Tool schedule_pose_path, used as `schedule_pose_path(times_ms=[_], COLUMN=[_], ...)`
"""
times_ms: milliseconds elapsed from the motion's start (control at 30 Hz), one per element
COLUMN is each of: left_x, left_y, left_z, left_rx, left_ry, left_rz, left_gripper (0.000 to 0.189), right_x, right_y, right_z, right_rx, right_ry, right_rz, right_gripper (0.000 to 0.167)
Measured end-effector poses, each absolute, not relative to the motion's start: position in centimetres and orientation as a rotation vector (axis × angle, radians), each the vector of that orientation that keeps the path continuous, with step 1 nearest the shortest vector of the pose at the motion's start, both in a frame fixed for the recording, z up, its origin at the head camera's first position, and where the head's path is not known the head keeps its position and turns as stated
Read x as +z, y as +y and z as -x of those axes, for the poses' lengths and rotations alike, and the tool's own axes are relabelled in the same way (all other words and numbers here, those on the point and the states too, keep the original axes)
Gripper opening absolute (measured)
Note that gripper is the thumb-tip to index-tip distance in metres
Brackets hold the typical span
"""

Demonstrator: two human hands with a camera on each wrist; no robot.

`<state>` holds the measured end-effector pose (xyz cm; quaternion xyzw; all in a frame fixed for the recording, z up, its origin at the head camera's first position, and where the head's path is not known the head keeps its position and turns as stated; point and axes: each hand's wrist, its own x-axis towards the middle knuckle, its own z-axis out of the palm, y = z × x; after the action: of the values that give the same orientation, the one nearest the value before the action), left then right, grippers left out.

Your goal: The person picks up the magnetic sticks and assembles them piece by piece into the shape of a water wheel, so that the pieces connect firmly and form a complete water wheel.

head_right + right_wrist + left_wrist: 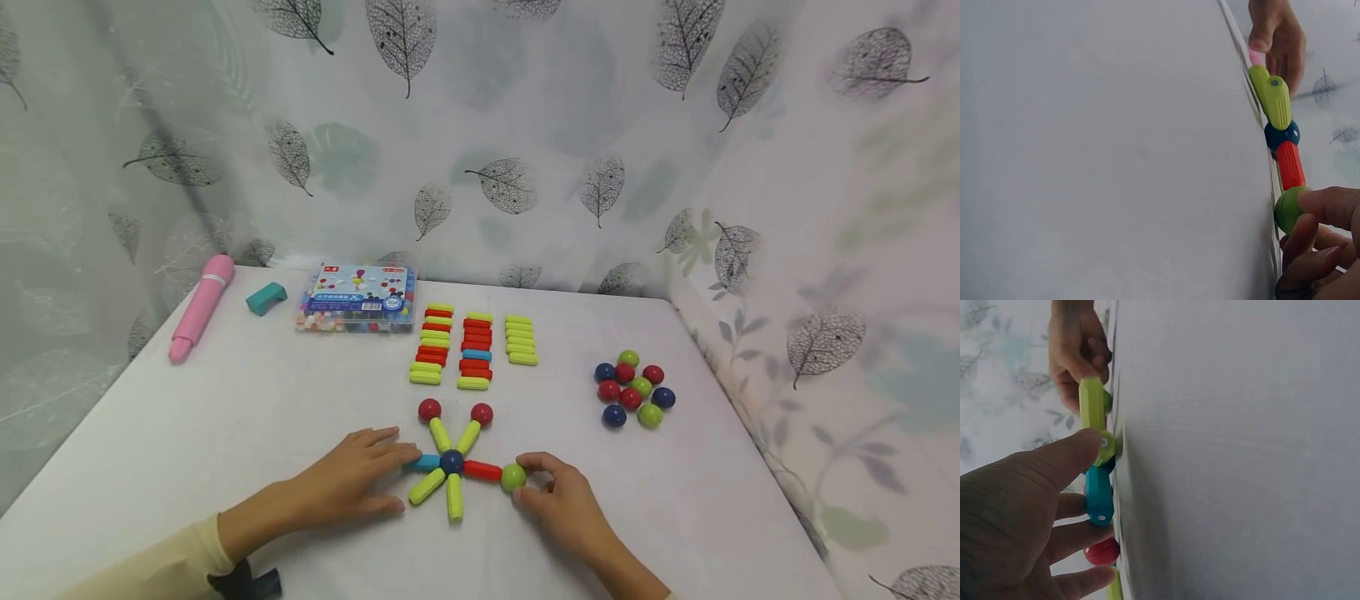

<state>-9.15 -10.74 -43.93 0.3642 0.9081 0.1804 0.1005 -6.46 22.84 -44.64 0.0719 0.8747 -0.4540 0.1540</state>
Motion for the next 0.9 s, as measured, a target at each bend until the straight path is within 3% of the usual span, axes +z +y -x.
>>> schedule_pose_path(times_ms=[300,667,900], left_x=[-43.7,-43.8,-44.2], left_y=[-10.6,-10.1,-9.8], left_z=[9.0,13.8,14.1], left_rx=[0.567,0.605,0.641], left_ry=[2.668,2.721,2.667], left_rz=[-1.112,-0.992,-1.000], left_gripper=[0.067,0.071,0.072], right_x=[-43.9,-42.1,-42.9], right_y=[24.0,32.8,30.5], right_z=[7.8,9.7,9.5], right_rx=[-1.291,-1.035,-1.034], right_ry=[2.583,2.984,2.874], right_rz=[-0.198,-0.296,-0.135], right_gripper=[0.044,0.052,0.043])
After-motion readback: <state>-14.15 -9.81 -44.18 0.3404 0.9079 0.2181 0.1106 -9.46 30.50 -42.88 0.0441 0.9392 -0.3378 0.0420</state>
